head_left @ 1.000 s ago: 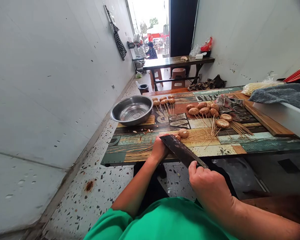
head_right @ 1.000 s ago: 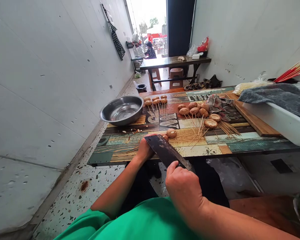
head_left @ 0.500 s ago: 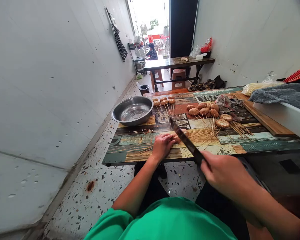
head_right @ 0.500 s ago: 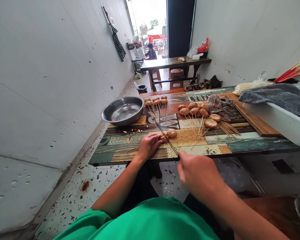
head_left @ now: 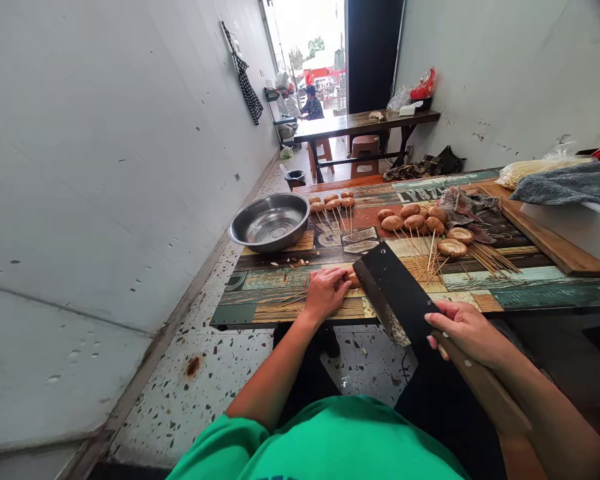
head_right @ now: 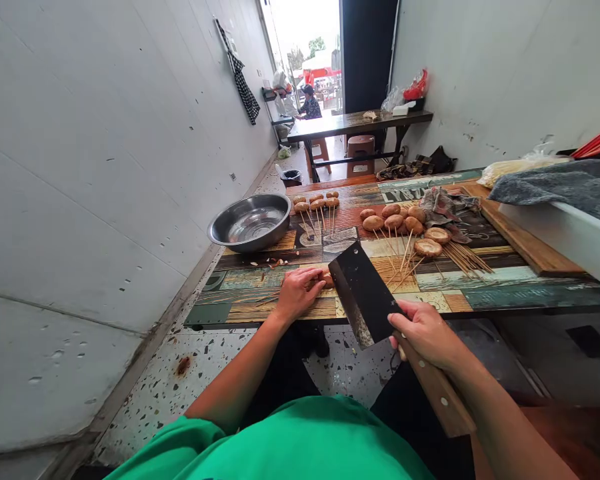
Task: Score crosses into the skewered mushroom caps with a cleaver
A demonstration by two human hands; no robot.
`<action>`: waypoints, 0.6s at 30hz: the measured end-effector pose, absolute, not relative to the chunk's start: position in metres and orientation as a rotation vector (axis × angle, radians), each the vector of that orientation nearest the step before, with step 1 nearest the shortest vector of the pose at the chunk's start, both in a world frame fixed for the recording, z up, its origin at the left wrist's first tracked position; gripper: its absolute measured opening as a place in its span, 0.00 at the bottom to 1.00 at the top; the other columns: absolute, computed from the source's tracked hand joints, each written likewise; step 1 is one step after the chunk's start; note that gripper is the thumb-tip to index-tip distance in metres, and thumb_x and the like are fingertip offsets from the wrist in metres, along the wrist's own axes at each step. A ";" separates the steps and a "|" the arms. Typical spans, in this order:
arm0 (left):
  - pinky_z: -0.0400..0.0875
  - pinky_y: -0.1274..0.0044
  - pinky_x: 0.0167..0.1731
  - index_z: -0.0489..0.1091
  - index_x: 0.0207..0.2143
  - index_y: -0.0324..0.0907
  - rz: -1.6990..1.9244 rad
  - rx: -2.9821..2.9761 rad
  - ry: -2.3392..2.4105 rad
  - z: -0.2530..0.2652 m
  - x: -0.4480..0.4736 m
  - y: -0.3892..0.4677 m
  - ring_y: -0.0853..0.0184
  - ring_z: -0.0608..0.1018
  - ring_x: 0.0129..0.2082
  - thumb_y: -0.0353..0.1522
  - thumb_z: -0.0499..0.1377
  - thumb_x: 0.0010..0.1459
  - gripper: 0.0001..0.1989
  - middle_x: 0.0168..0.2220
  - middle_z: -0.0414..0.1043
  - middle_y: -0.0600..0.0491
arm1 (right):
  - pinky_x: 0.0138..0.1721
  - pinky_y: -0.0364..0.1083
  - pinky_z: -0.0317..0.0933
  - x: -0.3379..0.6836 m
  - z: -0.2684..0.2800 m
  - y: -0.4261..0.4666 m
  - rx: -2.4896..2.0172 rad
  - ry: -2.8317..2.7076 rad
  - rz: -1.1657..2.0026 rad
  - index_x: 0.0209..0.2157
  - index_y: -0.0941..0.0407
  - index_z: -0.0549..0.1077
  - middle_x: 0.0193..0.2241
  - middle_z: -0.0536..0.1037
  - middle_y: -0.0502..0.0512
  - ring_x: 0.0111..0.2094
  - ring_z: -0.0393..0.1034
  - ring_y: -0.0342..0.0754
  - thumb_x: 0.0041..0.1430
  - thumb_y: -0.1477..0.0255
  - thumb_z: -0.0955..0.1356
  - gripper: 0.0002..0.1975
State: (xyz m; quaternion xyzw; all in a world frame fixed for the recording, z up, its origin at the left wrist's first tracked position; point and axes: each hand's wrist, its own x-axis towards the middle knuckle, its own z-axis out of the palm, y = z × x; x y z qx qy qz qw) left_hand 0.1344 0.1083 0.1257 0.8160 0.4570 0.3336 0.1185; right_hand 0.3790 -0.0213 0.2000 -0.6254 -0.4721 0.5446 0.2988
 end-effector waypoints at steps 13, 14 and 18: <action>0.65 0.66 0.50 0.74 0.43 0.44 0.962 2.417 1.332 0.128 0.134 0.108 0.61 0.76 0.47 0.31 0.64 0.55 0.12 0.46 0.77 0.49 | 0.16 0.39 0.55 0.397 0.181 -0.007 -1.504 -1.144 1.622 0.27 0.53 0.59 0.14 0.74 0.47 0.13 0.65 0.42 0.49 0.61 0.67 0.14; 0.65 0.66 0.50 0.74 0.43 0.44 0.959 2.417 1.330 0.128 0.135 0.107 0.61 0.76 0.47 0.31 0.64 0.55 0.12 0.46 0.77 0.49 | 0.16 0.39 0.55 0.400 0.180 -0.003 -1.491 -1.123 1.652 0.27 0.53 0.58 0.15 0.74 0.47 0.13 0.65 0.41 0.49 0.61 0.67 0.14; 0.64 0.66 0.51 0.74 0.43 0.44 0.954 2.409 1.354 0.129 0.136 0.106 0.62 0.76 0.48 0.32 0.63 0.55 0.12 0.46 0.77 0.50 | 0.13 0.38 0.51 0.413 0.179 0.007 -1.497 -1.055 1.739 0.25 0.52 0.54 0.14 0.74 0.49 0.11 0.62 0.40 0.44 0.60 0.69 0.19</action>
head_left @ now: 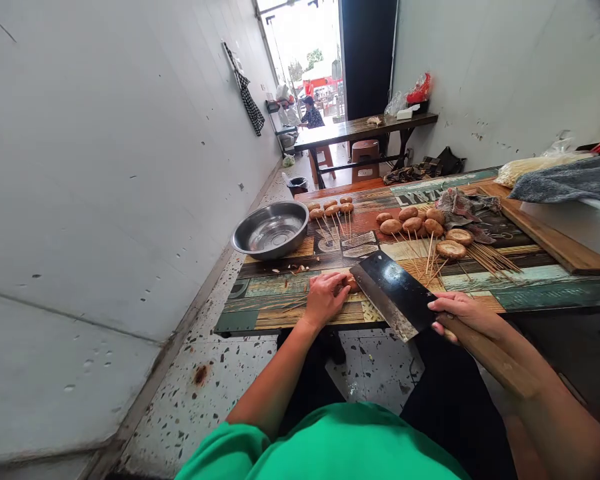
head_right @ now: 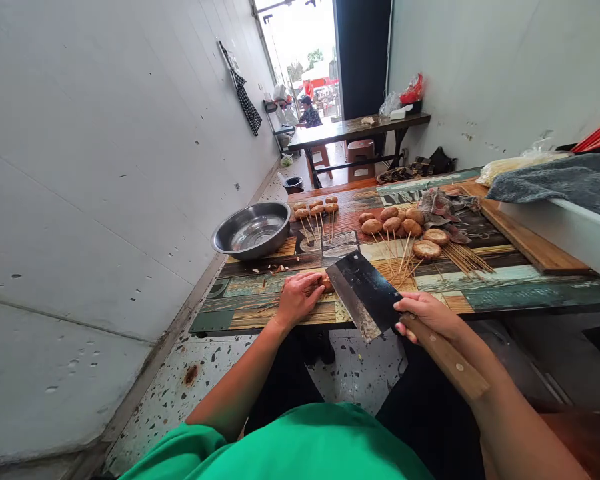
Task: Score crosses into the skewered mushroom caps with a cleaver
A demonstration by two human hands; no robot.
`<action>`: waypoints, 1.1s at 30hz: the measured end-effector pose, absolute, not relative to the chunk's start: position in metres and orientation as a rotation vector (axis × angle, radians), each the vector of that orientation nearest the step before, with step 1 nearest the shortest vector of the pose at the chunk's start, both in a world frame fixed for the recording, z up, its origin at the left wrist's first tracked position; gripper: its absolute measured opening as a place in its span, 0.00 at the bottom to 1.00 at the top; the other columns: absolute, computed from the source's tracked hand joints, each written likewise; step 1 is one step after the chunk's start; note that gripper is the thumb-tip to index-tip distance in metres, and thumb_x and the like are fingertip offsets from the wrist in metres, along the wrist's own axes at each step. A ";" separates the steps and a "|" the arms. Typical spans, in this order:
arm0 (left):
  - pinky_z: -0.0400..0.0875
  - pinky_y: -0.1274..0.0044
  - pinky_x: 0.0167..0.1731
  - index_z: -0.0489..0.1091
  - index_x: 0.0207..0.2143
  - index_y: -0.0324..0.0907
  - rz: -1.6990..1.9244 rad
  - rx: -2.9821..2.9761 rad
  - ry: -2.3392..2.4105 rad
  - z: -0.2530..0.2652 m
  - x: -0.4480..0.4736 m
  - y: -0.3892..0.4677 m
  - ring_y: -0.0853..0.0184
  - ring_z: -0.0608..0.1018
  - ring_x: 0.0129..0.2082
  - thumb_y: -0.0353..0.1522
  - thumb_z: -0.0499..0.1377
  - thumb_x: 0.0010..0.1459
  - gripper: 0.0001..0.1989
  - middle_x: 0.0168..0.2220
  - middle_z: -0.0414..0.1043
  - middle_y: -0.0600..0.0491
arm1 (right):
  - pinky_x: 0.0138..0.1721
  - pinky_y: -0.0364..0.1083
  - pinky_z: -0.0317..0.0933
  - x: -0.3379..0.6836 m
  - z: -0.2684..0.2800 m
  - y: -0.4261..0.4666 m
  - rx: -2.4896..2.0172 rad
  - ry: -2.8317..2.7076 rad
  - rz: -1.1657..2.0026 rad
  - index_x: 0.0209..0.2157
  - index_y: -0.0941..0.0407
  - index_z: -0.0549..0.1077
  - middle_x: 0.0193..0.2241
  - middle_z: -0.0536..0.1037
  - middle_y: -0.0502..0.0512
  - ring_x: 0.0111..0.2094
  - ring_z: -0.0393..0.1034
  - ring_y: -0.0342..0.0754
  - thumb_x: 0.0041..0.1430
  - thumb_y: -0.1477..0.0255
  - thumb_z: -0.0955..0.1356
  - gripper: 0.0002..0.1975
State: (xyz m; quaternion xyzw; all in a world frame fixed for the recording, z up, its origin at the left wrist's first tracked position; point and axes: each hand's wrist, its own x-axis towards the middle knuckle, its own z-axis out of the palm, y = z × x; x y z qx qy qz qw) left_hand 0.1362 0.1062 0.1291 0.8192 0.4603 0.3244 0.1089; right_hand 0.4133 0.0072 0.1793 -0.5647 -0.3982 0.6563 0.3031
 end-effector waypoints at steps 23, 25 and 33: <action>0.63 0.65 0.53 0.69 0.51 0.43 0.903 2.457 1.419 0.137 0.148 0.105 0.58 0.73 0.52 0.41 0.62 0.56 0.21 0.51 0.73 0.46 | 0.14 0.40 0.55 0.416 0.191 0.000 -1.521 -0.979 1.500 0.26 0.52 0.57 0.13 0.74 0.49 0.11 0.64 0.43 0.44 0.62 0.68 0.15; 0.61 0.63 0.54 0.66 0.55 0.43 0.784 2.515 1.380 0.140 0.156 0.107 0.55 0.70 0.55 0.45 0.63 0.53 0.29 0.55 0.69 0.46 | 0.14 0.41 0.57 0.412 0.190 -0.007 -1.609 -1.051 1.379 0.25 0.52 0.59 0.13 0.73 0.48 0.12 0.66 0.45 0.44 0.61 0.67 0.14; 0.64 0.63 0.52 0.70 0.50 0.44 0.498 2.631 1.200 0.152 0.151 0.118 0.57 0.73 0.51 0.29 0.61 0.51 0.22 0.51 0.72 0.46 | 0.16 0.43 0.59 0.397 0.194 -0.043 -1.859 -1.291 0.927 0.23 0.51 0.61 0.14 0.74 0.48 0.14 0.68 0.47 0.49 0.59 0.62 0.11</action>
